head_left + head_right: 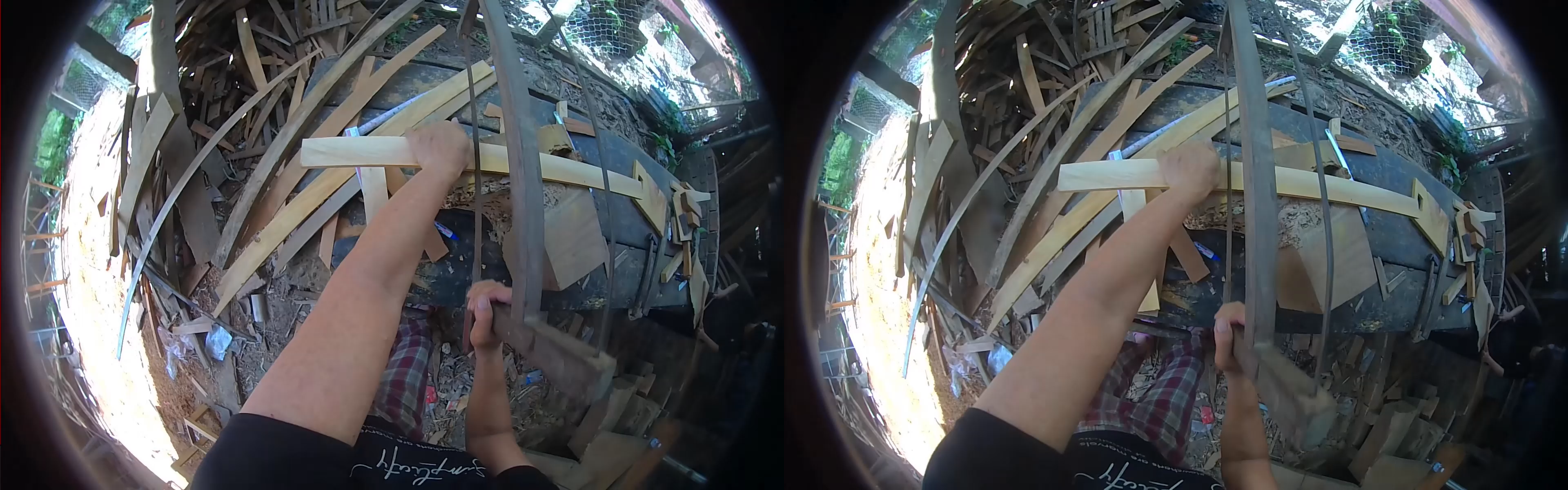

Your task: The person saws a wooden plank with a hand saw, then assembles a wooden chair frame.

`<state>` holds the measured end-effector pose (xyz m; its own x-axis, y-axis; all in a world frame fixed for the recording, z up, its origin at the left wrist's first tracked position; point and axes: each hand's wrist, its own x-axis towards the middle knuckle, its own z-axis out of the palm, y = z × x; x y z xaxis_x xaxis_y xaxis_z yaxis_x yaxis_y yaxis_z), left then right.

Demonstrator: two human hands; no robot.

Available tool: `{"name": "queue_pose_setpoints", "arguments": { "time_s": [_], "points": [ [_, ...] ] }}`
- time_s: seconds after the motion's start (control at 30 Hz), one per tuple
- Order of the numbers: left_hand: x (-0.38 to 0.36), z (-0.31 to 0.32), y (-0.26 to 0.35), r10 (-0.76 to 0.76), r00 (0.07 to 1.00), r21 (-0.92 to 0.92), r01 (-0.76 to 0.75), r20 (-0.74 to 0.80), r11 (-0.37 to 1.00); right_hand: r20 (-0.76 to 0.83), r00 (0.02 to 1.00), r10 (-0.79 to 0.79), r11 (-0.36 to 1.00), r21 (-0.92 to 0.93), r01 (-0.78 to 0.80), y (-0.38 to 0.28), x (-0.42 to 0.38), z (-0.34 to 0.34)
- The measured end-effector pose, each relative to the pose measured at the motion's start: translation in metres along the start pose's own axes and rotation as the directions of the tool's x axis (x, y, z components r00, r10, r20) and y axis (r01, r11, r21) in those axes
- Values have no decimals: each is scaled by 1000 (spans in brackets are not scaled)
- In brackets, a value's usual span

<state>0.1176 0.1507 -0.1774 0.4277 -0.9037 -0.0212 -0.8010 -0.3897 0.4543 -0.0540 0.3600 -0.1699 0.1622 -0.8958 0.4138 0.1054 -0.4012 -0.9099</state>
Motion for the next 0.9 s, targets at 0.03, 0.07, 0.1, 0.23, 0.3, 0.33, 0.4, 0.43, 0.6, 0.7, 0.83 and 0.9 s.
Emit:
{"name": "queue_pose_setpoints", "arguments": {
  "time_s": [0.03, 0.07, 0.1, 0.23, 0.3, 0.33, 0.4, 0.43, 0.6, 0.7, 0.83, 0.9],
  "points": [
    [-1, 0, -1, 6, 1000, 5, -6, 4, 1000, -5, 997, 81, 996, -38, -81, 11, 14, 1],
    [1, -2, 0, 29, 999, -2, -29, 24, 1000, -9, 988, 154, 985, -75, -154, 21, 29, 0],
    [1, -3, -1, 51, 998, -8, -51, 45, 999, -14, 988, 151, 986, -71, -152, 22, 36, 1],
    [1, -4, 6, 37, 999, -20, -37, 1, 999, -40, 992, 120, 991, -57, -122, 7, 26, 3],
    [2, -6, 6, -6, 1000, 13, 6, 4, 1000, 7, 998, 58, 998, 22, -58, -5, -3, -3],
    [3, -7, 7, -13, 1000, 8, 13, 6, 1000, 43, 999, 10, 1000, 27, -11, -10, -13, -6],
    [3, -8, 6, -38, 998, 3, 38, 57, 999, 45, 999, -3, 1000, 25, 2, -9, -19, -7],
    [1, -8, 5, -46, 997, 6, 46, 64, 999, 37, 999, -18, 1000, 24, 17, -9, -22, -6],
    [2, -11, 5, -18, 994, 27, 15, 106, 1000, -43, 981, 189, 938, -289, -193, 32, 42, 11],
    [5, -5, 6, -42, 996, 1, 42, 77, 999, -19, 977, 211, 929, -307, -207, 21, 46, 13],
    [5, -7, 5, -71, 996, -56, 74, 55, 996, 1, 986, 167, 964, -212, -163, -2, 0, 10],
    [4, -8, 6, -71, 993, -5, 71, 97, 997, -2, 993, 119, 984, -134, -118, -16, -25, 7]
  ]
}}
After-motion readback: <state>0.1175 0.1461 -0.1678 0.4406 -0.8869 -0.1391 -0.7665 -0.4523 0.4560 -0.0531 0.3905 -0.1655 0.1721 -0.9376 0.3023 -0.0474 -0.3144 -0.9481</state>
